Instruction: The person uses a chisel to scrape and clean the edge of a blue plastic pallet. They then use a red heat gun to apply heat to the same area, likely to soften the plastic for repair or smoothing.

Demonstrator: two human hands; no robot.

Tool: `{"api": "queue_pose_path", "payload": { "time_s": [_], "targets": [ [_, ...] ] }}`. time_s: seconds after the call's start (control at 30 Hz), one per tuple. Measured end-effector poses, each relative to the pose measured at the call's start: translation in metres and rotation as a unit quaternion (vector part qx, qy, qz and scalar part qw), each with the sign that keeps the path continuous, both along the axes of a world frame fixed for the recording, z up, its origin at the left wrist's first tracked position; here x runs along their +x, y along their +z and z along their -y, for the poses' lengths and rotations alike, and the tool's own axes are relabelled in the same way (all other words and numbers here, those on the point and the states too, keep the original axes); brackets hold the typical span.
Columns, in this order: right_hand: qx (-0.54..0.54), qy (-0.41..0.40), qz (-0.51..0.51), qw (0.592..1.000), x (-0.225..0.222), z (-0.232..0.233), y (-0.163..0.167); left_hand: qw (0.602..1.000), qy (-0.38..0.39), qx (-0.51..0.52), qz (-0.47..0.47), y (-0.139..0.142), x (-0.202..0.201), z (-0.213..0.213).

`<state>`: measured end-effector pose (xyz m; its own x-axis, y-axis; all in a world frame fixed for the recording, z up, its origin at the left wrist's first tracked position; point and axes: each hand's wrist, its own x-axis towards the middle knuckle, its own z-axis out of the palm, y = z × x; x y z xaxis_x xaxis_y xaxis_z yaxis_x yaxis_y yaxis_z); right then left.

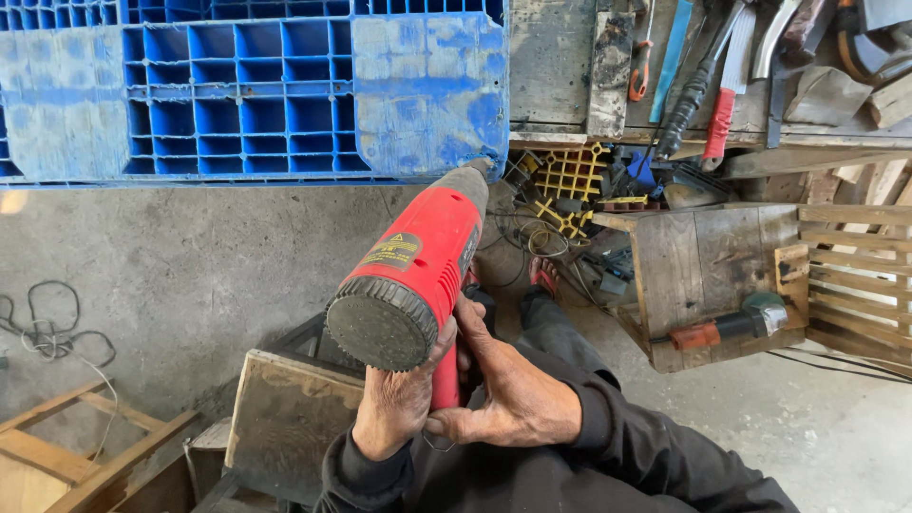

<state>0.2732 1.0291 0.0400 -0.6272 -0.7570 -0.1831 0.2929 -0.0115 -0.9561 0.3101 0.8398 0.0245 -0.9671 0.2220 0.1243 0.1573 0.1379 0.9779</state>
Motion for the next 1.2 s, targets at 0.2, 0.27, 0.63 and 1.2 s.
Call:
{"api": "queue_pose_path", "payload": {
  "time_s": [0.2,0.27,0.63,1.2],
  "targets": [
    [-0.007,0.008,0.046,0.999,-0.004,0.001,0.005,0.906,0.137,0.189,0.353,0.025,-0.012,-0.012],
    [-0.008,0.009,0.038,0.999,-0.005,0.002,0.005,0.909,0.138,0.185,0.347,0.032,-0.016,-0.013],
    [0.006,0.004,0.034,0.999,-0.005,0.008,0.0,0.92,0.132,0.183,0.32,0.03,-0.019,-0.008],
    [-0.012,-0.009,0.098,0.995,0.005,0.017,-0.002,0.919,0.111,0.179,0.332,0.028,-0.02,-0.001]
  ]
}}
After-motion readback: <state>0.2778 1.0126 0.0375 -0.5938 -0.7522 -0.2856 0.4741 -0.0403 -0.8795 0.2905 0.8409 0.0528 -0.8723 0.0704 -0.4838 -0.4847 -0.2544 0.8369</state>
